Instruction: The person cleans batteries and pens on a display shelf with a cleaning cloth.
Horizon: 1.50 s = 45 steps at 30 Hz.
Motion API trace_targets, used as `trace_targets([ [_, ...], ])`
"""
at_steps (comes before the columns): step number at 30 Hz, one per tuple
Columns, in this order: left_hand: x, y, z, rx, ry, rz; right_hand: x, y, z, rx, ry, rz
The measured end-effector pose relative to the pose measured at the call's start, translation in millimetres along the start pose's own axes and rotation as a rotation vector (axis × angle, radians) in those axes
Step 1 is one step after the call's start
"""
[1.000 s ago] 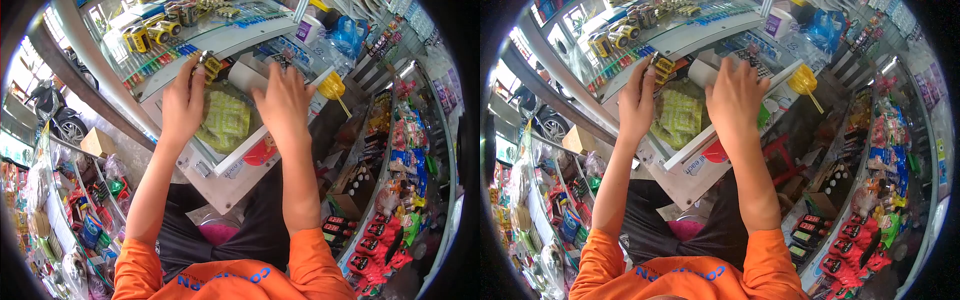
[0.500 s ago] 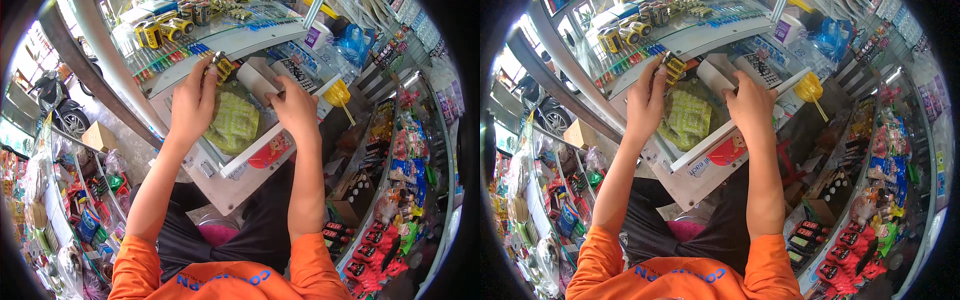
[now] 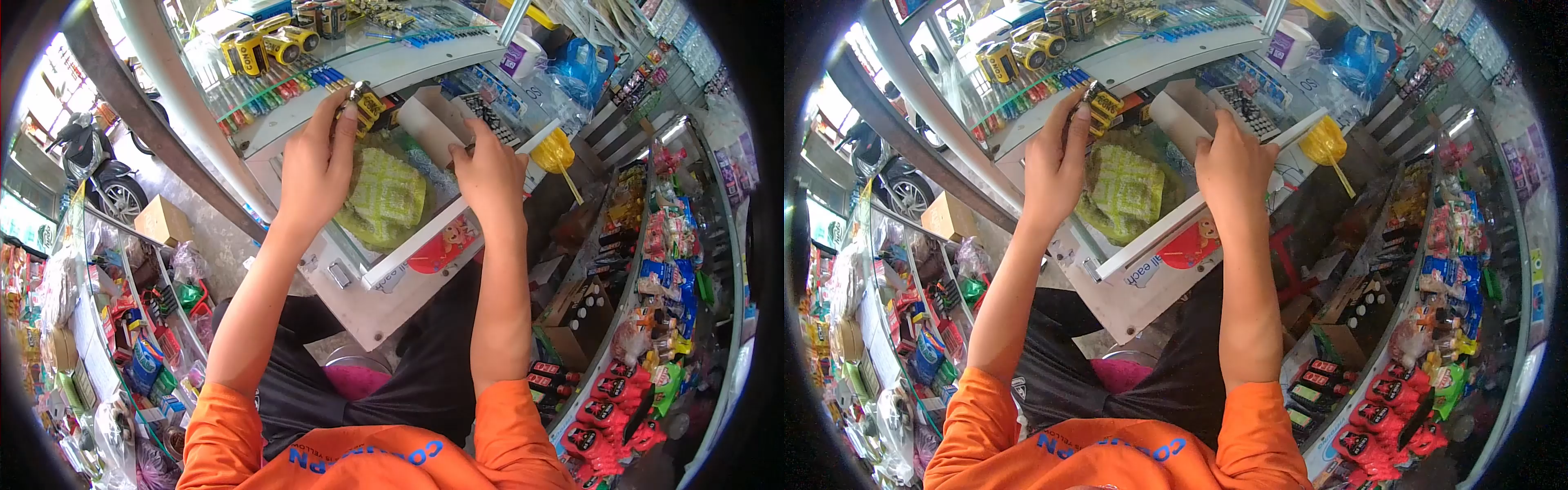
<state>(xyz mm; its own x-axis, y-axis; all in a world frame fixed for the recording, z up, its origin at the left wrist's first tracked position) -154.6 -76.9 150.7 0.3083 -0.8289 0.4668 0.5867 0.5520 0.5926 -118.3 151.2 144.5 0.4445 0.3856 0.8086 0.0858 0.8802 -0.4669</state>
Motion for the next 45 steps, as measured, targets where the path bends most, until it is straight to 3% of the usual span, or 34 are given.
trace_targets([
  [9,0,0,0,0.017,-0.017,-0.015,-4,5,6,0.006,0.053,0.160],
  [12,0,0,0,0.024,-0.020,-0.009,5,10,8,-0.043,-0.028,0.306],
  [14,0,-1,0,0.014,-0.015,-0.007,12,8,6,0.112,-0.031,0.377],
  [17,0,0,0,0.024,-0.024,-0.008,16,0,4,0.277,0.065,0.130],
  [21,-1,-1,0,-0.007,-0.002,-0.015,19,-5,8,0.296,0.093,0.193],
  [26,2,3,0,0.043,-0.059,0.019,10,5,4,0.464,0.123,0.147],
  [27,2,3,0,0.042,-0.059,0.017,13,3,4,0.464,0.124,0.145],
  [29,1,2,0,0.019,-0.035,0.001,14,-1,6,0.309,-0.093,0.225],
  [32,0,0,0,0.011,-0.025,-0.003,16,-4,6,0.314,-0.140,0.204],
  [39,-1,-3,0,0.028,-0.042,-0.021,16,-9,2,0.441,-0.096,0.179],
  [41,0,-2,0,0.030,-0.047,-0.011,22,-22,-3,0.475,0.037,0.265],
  [45,0,-3,0,0.041,-0.034,-0.037,13,-29,-4,0.500,0.023,0.326],
])
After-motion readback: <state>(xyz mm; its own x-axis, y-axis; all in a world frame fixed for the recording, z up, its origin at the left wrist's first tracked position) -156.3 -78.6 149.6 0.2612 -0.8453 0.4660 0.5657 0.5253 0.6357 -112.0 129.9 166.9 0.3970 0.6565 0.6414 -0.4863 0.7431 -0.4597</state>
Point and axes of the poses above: each hand's wrist, its own z-axis towards the middle knuckle, its own x-axis out of the back of the hand, y = z × x, the point moved 3 cm from there along z, towards the middle knuckle, and after that the axes turned 10 degrees about z, right-handed, at the moved point
